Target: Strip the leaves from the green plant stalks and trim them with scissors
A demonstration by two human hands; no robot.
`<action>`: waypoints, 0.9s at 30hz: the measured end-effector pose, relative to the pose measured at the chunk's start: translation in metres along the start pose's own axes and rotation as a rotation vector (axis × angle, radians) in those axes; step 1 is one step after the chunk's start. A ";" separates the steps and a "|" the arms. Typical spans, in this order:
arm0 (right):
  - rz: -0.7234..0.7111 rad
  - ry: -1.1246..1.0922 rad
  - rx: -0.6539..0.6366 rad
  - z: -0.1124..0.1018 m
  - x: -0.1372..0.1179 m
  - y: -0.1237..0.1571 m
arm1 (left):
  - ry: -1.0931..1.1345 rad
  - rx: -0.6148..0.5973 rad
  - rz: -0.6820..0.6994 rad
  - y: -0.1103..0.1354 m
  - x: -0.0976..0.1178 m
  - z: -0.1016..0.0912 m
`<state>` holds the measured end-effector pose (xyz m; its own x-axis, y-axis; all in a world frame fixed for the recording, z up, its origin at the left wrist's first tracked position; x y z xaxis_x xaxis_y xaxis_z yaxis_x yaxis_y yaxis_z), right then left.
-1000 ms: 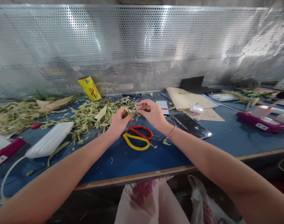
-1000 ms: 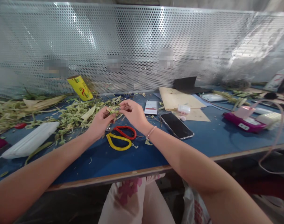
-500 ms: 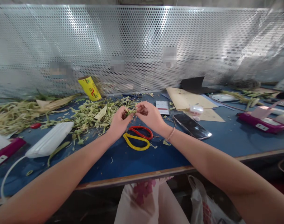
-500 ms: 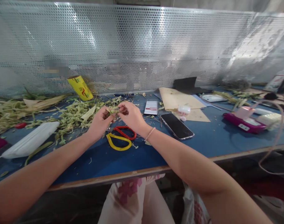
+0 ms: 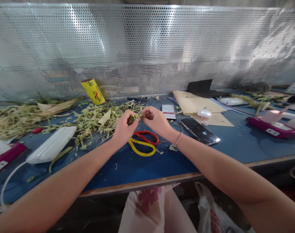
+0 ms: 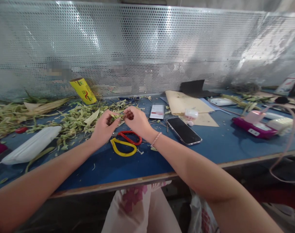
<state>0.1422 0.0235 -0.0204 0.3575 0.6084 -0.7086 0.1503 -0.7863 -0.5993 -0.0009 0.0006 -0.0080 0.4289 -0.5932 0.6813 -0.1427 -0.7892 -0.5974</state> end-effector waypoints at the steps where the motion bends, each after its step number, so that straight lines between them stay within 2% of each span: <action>1: -0.004 0.010 -0.001 0.000 0.000 0.000 | -0.012 -0.003 0.014 0.000 0.000 0.000; 7: -0.021 0.033 -0.042 -0.002 -0.001 0.001 | -0.048 -0.038 0.057 0.001 -0.002 0.000; 17: 0.024 -0.102 -0.041 -0.004 0.001 -0.003 | 0.052 0.005 -0.057 -0.002 -0.003 -0.001; 27: 0.037 -0.121 -0.039 -0.003 -0.002 -0.003 | 0.041 0.010 -0.042 -0.002 -0.002 -0.001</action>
<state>0.1444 0.0243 -0.0161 0.2500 0.5857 -0.7710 0.1754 -0.8105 -0.5589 -0.0020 0.0036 -0.0076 0.3970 -0.5659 0.7226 -0.1164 -0.8120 -0.5719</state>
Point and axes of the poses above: each hand's wrist, its own y-axis away from the middle knuckle, its own z-axis out of the palm, x = y × z, the point moved 1 cm from there along -y, towards the middle knuckle, and after that the axes turned 6 degrees about y, right-handed, at the moved point
